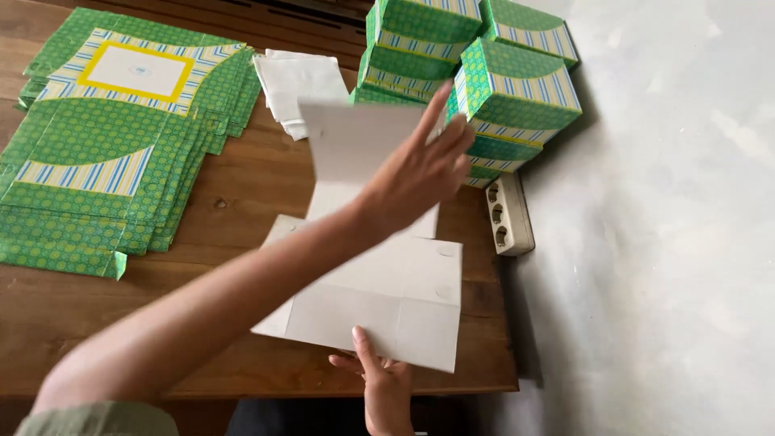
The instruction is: Assembling cardboard boxes from flat sheets and placing napkins inside them.
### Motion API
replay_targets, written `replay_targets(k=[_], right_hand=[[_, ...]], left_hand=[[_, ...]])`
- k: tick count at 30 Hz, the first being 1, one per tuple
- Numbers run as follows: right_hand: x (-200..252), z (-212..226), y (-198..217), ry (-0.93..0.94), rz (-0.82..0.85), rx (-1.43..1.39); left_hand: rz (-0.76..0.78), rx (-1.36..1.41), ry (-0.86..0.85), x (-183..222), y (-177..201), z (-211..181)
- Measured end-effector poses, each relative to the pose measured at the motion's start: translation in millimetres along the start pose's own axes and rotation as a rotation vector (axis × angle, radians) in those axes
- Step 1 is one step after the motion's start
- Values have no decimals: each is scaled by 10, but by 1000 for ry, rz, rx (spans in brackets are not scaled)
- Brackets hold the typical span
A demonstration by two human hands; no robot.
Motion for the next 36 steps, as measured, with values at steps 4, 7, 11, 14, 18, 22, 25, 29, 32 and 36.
replay_targets(k=[4,7,11,14,18,22,25,29,32,36], right_hand=[[47,113,-56,-17,35,-69],[-47,19,12,-29,73,38],[-11,203,3,206,163,271],[229,440,-108,294,247,375],[252,368,120,-35,228,309],[147,488,496,-97,103,404],[8,732,695,69,78,636],[15,973,789,279,3,827],[136,1056,689,480,7,772],[231,917,576,650,4,706]], left_hand=[[70,280,42,525,288,-451],[159,631,132,1069,385,-775],[331,1280,434,1681,315,-1037],[311,1393,576,1907,344,-1143],[247,1140,546,1986,430,-1240],[212,956,492,1966,533,-1241],[220,898,471,1934,541,-1194],[222,851,456,1938,594,-1204],[227,848,456,1931,587,-1216],[230,904,484,1960,518,-1280]])
Point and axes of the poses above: each hand's wrist, its own x-axis away from the middle knuckle, its own y-axis out of the back of the hand, z = x × y, the point moved 9 cm from there along -x, towards the middle knuckle, and after that the axes turned 12 degrees about -y, right-handed, at the moved point
